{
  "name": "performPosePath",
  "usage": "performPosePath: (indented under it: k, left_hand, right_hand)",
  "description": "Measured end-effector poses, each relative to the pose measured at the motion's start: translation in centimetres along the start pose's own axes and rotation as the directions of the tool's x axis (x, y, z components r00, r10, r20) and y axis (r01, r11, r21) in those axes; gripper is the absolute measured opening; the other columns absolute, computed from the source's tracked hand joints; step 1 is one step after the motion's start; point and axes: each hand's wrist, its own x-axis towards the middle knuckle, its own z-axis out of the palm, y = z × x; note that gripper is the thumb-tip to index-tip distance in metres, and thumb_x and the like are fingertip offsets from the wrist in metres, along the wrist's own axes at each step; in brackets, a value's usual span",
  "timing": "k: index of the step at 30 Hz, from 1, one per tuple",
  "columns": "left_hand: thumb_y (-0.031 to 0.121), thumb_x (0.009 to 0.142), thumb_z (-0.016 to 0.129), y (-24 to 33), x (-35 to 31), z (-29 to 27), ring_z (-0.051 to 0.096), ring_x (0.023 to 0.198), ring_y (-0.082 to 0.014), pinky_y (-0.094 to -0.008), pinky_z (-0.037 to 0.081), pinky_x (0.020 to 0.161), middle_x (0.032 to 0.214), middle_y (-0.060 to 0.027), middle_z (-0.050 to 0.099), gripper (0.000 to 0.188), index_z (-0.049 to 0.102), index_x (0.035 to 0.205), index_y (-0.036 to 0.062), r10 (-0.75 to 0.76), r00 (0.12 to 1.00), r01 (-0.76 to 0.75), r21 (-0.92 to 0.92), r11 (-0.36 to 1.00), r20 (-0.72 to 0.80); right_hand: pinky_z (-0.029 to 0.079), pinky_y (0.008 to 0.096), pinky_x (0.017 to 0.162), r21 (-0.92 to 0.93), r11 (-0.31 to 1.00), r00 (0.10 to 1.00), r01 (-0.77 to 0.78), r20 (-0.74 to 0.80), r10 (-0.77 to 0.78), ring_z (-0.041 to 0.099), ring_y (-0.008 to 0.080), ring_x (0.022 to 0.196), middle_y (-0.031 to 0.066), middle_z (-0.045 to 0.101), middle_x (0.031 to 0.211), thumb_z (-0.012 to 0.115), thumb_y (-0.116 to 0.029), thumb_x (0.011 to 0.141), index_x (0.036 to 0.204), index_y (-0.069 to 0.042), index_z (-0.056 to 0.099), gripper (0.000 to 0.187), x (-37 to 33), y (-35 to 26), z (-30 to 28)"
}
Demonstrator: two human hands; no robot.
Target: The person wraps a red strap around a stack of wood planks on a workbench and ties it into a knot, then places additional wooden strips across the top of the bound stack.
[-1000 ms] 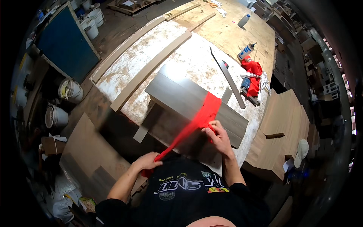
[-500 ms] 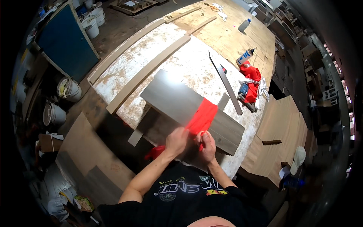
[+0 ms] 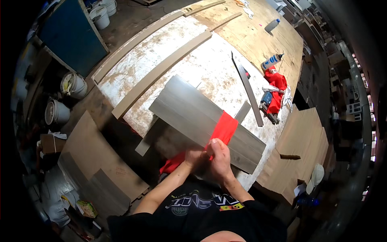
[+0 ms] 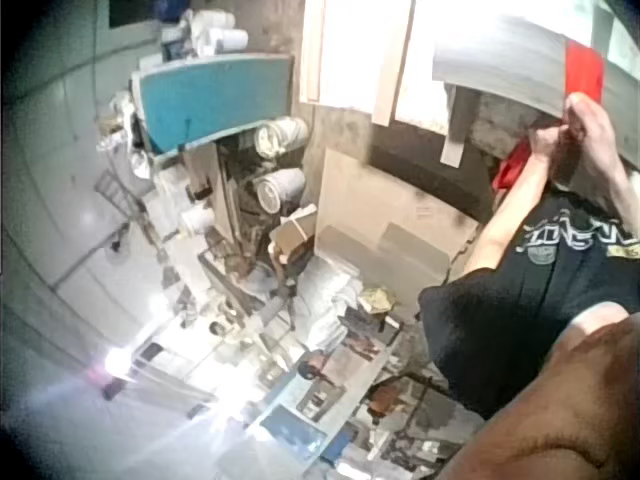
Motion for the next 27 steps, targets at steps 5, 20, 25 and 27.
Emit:
performPosePath:
  k: [5,20,25,27]
  left_hand:
    - [0.028,0.094,0.063,1.2,-1.7,-0.7,0.064,0.071,-0.0373,-0.0446,0.052,0.06,0.079,-0.0133,0.065,0.019,0.062,0.091,0.0096,-0.179,0.984,0.179,0.114,0.977,-0.009]
    - [0.017,0.093,0.064,3.7,-1.5,-4.3,0.065,0.098,-0.0307,-0.0392,0.049,0.09,0.107,-0.0132,0.069,0.025,0.067,0.114,0.0038,-0.435,0.897,0.35,-0.471,0.81,-0.081]
    - [0.017,0.089,0.067,2.5,-3.7,-6.3,0.062,0.111,-0.034,-0.0423,0.047,0.096,0.119,-0.0152,0.066,0.036,0.066,0.122,0.0037,-0.07,0.953,0.047,-0.083,0.995,-0.296]
    - [0.023,0.092,0.063,0.0,-7.3,-4.9,0.059,0.114,-0.0365,-0.0434,0.045,0.099,0.123,-0.0196,0.063,0.038,0.065,0.123,0.0024,-0.137,0.929,0.152,0.017,0.988,-0.343]
  right_hand:
    - [0.039,0.0227,0.062,-0.075,0.995,0.993,0.064,0.108,-0.056,0.046,0.0067,0.067,-0.0015,0.054,0.076,0.049,-0.026,0.106,0.085,-0.004,0.057,0.031,0.6,-0.7,-0.6]
    - [0.041,0.046,0.105,-0.698,0.17,0.677,0.696,0.558,-0.481,0.055,0.0349,0.118,0.0149,0.061,0.127,0.076,-0.011,0.073,0.1,-0.004,0.066,0.029,3.0,-4.6,-2.8]
    - [0.047,0.0442,0.1,-0.622,0.026,0.591,0.783,0.73,-0.344,0.059,0.0352,0.108,0.0134,0.062,0.117,0.074,-0.009,0.079,0.099,-0.006,0.061,0.024,5.9,-2.4,-4.8]
    - [0.051,0.038,0.089,-0.523,0.613,0.805,0.592,0.419,-0.42,0.063,0.0254,0.097,0.01,0.063,0.107,0.066,-0.01,0.091,0.107,-0.008,0.056,0.019,7.4,-2.2,-6.2]
